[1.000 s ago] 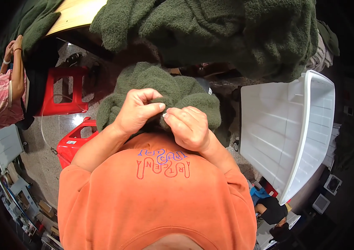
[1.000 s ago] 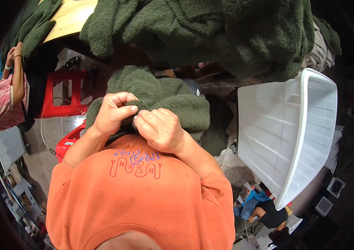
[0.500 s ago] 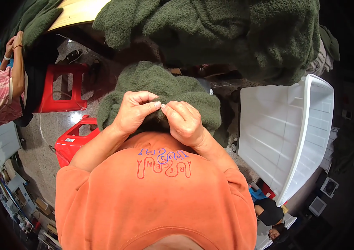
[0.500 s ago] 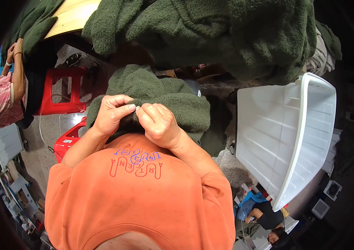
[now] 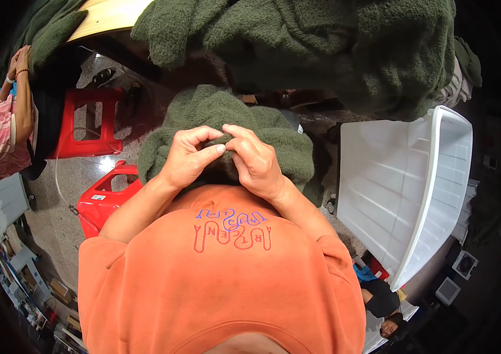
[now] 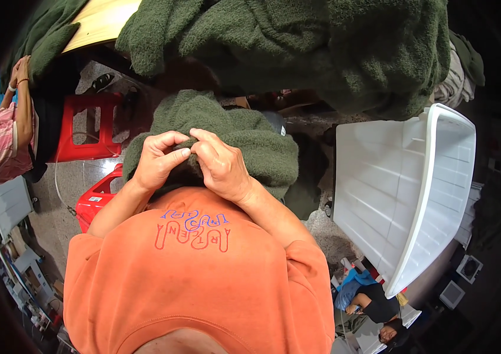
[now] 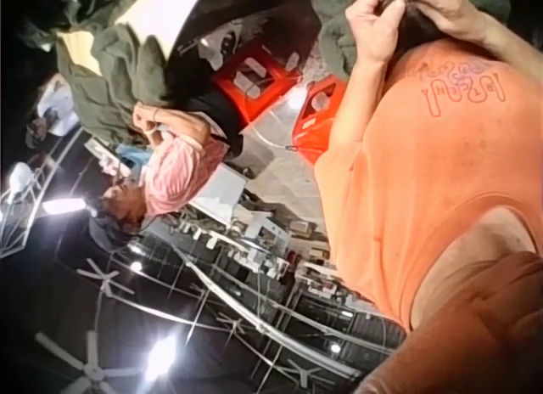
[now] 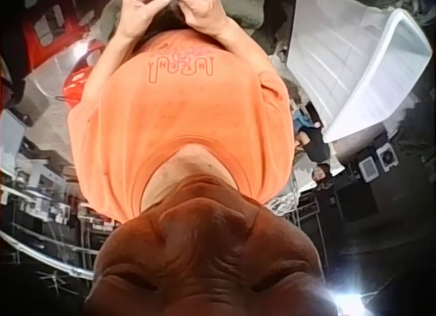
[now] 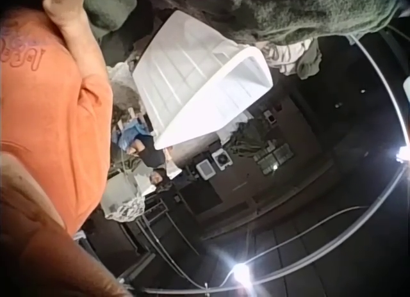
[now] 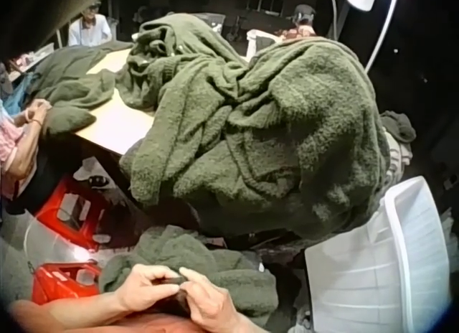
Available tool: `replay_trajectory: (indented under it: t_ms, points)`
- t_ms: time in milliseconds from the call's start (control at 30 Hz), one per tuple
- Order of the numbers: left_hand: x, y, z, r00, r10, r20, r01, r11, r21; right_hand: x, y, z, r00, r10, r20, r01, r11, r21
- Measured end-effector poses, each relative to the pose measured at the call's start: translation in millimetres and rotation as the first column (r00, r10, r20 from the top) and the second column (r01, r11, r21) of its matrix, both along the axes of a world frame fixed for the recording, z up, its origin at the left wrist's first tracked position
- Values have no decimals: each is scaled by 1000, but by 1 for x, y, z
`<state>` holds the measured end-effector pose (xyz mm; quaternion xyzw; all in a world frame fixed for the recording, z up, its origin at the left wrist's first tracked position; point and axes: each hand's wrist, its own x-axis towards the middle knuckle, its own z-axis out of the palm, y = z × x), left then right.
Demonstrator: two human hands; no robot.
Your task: Inspecting and checking the quality of green fleece garments at a garment factory.
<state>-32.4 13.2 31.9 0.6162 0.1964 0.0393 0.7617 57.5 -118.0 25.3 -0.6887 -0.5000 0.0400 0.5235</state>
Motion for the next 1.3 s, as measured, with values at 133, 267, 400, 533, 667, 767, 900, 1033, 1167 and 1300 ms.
replay_trajectory:
  t_ms: [133,267,400,533,667,767,900,1033,1167,1300]
  points:
    - [-6,1,-8,997,0,-78,-1,1000,-20,1,-6,-11,977,73,-199,-89,993,-72]
    - [-6,7,-14,999,-26,-44,40,933,359,-1,-6,-21,961,34,-275,-52,997,-58]
    - [16,3,-16,999,-49,-12,50,937,346,8,-3,-23,935,13,-354,-42,996,-76]
    - [26,-9,-17,992,-129,-8,128,979,157,11,-21,-27,949,-56,-310,-7,980,-201]
    - [29,-11,-27,966,-254,-38,257,955,150,1,-38,-36,926,-184,-330,109,966,-232]
    - [33,-14,-32,954,-295,-47,298,940,164,-4,-45,-38,911,-256,-324,199,960,-200]
    - [35,-20,-27,954,-292,-62,299,937,181,-10,-45,-37,927,-339,-161,298,925,-234]
    - [31,-22,-26,975,-215,-60,222,960,172,-15,-39,-40,934,-357,-25,346,919,-187]
    - [28,-20,-29,979,-195,-56,203,940,275,-16,-38,-39,930,-362,-62,341,914,-221]
    - [29,-24,-22,981,-176,-77,192,913,360,-12,-40,-35,911,-303,-279,223,933,-283]
